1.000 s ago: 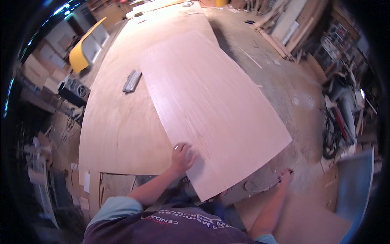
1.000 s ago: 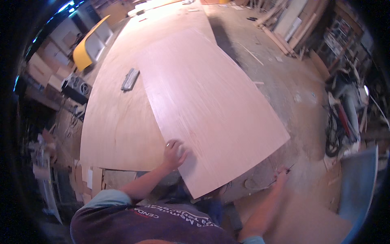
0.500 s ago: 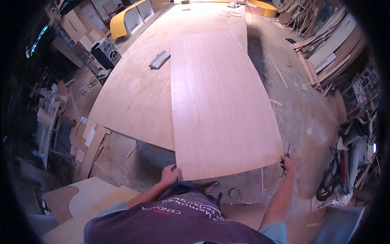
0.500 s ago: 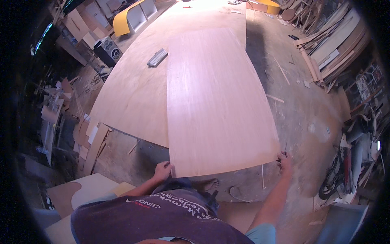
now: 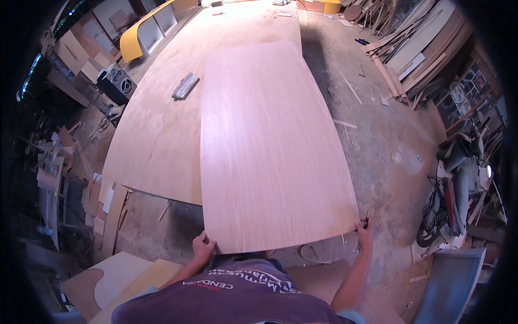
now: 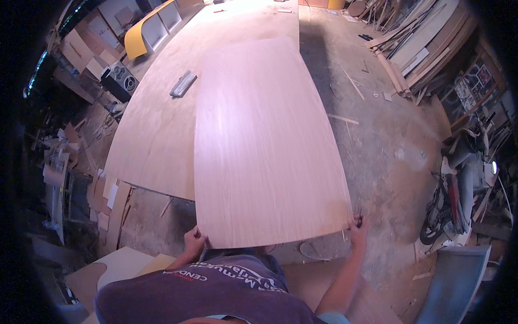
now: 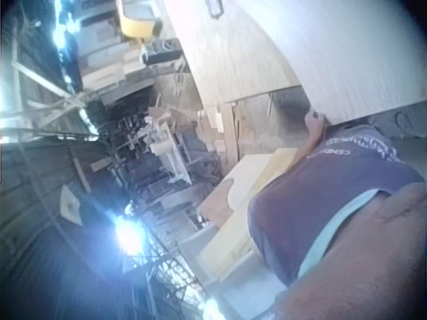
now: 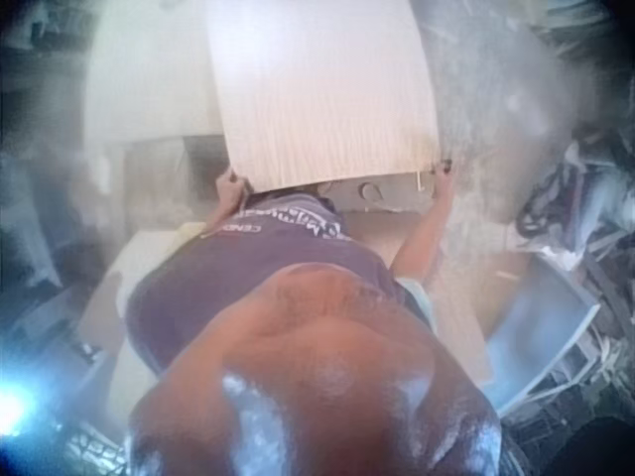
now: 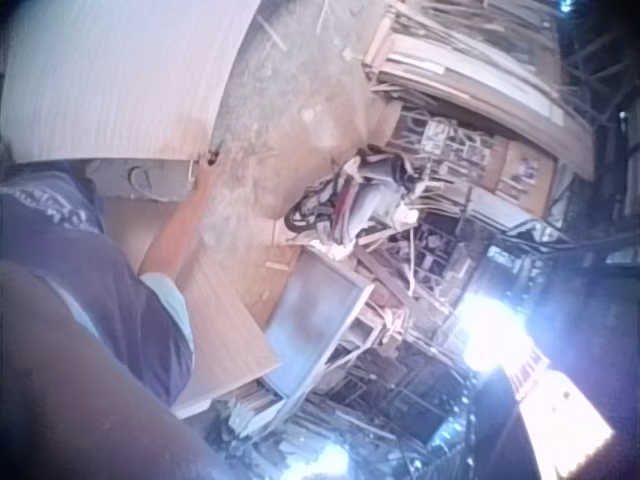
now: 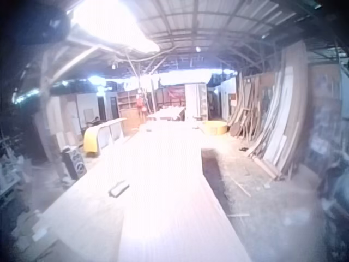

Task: The person sands the surface of a wood panel with a sanding block and then uses a utility knife to trim excess laminate material from the edges.

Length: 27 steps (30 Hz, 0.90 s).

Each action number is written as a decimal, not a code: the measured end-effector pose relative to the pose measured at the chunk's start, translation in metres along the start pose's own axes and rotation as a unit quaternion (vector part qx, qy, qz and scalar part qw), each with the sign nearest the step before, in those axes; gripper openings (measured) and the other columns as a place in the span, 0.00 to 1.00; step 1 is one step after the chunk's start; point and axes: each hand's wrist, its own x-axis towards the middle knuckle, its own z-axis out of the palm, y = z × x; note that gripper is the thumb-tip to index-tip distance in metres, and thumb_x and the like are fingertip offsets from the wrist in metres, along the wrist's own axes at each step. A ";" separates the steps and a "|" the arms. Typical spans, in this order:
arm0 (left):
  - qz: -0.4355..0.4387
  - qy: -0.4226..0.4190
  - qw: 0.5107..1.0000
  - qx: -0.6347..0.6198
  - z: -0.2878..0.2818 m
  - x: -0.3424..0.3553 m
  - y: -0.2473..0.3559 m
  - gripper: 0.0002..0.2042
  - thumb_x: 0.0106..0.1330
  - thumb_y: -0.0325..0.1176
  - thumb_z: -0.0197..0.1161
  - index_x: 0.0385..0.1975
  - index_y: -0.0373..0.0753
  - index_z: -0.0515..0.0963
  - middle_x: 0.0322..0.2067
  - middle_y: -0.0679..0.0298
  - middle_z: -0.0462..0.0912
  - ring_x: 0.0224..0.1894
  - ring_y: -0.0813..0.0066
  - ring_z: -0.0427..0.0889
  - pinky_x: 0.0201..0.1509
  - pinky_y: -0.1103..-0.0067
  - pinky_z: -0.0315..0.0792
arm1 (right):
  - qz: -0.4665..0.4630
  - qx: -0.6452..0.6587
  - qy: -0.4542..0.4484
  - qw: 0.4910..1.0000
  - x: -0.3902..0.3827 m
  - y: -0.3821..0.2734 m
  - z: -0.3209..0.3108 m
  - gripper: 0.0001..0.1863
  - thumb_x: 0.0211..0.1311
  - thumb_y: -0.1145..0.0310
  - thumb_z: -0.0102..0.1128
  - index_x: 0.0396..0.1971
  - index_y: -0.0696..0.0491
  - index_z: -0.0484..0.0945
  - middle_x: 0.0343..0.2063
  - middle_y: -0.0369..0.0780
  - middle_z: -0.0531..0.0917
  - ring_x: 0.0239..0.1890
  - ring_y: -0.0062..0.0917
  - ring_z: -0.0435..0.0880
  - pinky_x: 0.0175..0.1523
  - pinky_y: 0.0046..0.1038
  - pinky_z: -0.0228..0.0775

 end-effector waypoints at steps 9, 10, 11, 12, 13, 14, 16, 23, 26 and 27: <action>0.041 -0.041 0.998 -0.027 -0.055 0.088 0.021 0.09 0.57 0.27 0.66 0.36 0.31 0.82 0.22 0.62 0.81 0.26 0.76 0.78 0.35 0.72 0.74 | 0.067 0.011 0.047 0.997 -0.093 -0.035 0.021 0.17 0.61 0.75 0.70 0.49 0.57 0.76 0.35 0.38 0.80 0.36 0.26 0.82 0.43 0.31 0.78; 0.024 -0.036 0.999 0.006 -0.066 0.106 0.031 0.09 0.59 0.28 0.67 0.36 0.31 0.82 0.24 0.62 0.83 0.28 0.75 0.80 0.36 0.71 0.75 | 0.066 0.041 0.041 0.996 -0.092 -0.043 0.039 0.18 0.61 0.75 0.70 0.50 0.57 0.75 0.36 0.38 0.80 0.37 0.26 0.82 0.43 0.31 0.79; 0.007 -0.034 0.999 0.041 -0.078 0.129 0.036 0.08 0.60 0.29 0.67 0.35 0.30 0.82 0.26 0.61 0.85 0.29 0.74 0.81 0.37 0.70 0.76 | 0.059 0.068 0.063 0.994 -0.093 -0.055 0.064 0.20 0.61 0.75 0.70 0.52 0.57 0.75 0.37 0.38 0.80 0.37 0.25 0.82 0.42 0.30 0.79; 0.001 -0.012 0.999 0.052 -0.085 0.158 0.030 0.10 0.61 0.31 0.69 0.35 0.31 0.82 0.27 0.59 0.86 0.30 0.73 0.82 0.38 0.70 0.77 | 0.054 0.096 0.084 0.990 -0.089 -0.067 0.088 0.21 0.62 0.75 0.69 0.54 0.58 0.75 0.38 0.38 0.80 0.38 0.25 0.82 0.41 0.30 0.79; -0.002 0.002 0.998 0.062 -0.087 0.190 0.028 0.11 0.62 0.33 0.71 0.35 0.31 0.83 0.28 0.57 0.86 0.32 0.71 0.84 0.38 0.70 0.77 | 0.047 0.105 0.045 0.992 -0.078 -0.065 0.097 0.23 0.63 0.74 0.69 0.57 0.59 0.74 0.41 0.39 0.81 0.40 0.24 0.82 0.42 0.29 0.81; 0.011 0.005 0.993 0.113 -0.089 0.216 0.038 0.14 0.62 0.38 0.72 0.34 0.31 0.83 0.28 0.56 0.87 0.33 0.67 0.85 0.42 0.68 0.78 | 0.013 0.046 0.017 0.999 -0.064 -0.069 0.104 0.23 0.64 0.73 0.68 0.58 0.59 0.75 0.43 0.39 0.81 0.41 0.24 0.82 0.42 0.30 0.81; 0.030 -0.013 0.964 0.264 -0.088 0.278 0.067 0.23 0.61 0.48 0.73 0.41 0.31 0.83 0.36 0.51 0.88 0.43 0.57 0.86 0.53 0.62 0.77 | -0.023 -0.015 0.059 0.998 -0.031 -0.070 0.127 0.27 0.62 0.70 0.71 0.60 0.62 0.74 0.51 0.43 0.82 0.49 0.29 0.84 0.45 0.32 0.82; 0.266 0.153 0.898 0.315 -0.018 0.328 0.158 0.48 0.60 0.61 0.72 0.73 0.32 0.67 0.71 0.41 0.65 0.77 0.49 0.61 0.79 0.49 0.53 | 0.065 0.133 -0.006 0.989 0.022 -0.104 0.192 0.18 0.60 0.71 0.74 0.47 0.55 0.78 0.35 0.38 0.85 0.36 0.24 0.86 0.38 0.29 0.77; 0.367 0.074 0.892 0.251 0.058 0.302 0.191 0.45 0.62 0.59 0.72 0.72 0.32 0.69 0.72 0.43 0.64 0.77 0.47 0.60 0.80 0.43 0.47 | 0.160 0.193 -0.068 0.966 0.021 -0.094 0.193 0.15 0.62 0.69 0.75 0.46 0.52 0.79 0.33 0.35 0.84 0.33 0.22 0.84 0.34 0.26 0.74; 0.361 0.036 0.898 0.248 0.087 0.286 0.203 0.45 0.63 0.59 0.71 0.72 0.32 0.69 0.72 0.43 0.63 0.78 0.47 0.59 0.81 0.43 0.45 | 0.205 0.219 -0.086 0.950 0.021 -0.091 0.190 0.15 0.63 0.68 0.75 0.45 0.51 0.79 0.32 0.34 0.83 0.31 0.22 0.83 0.33 0.25 0.73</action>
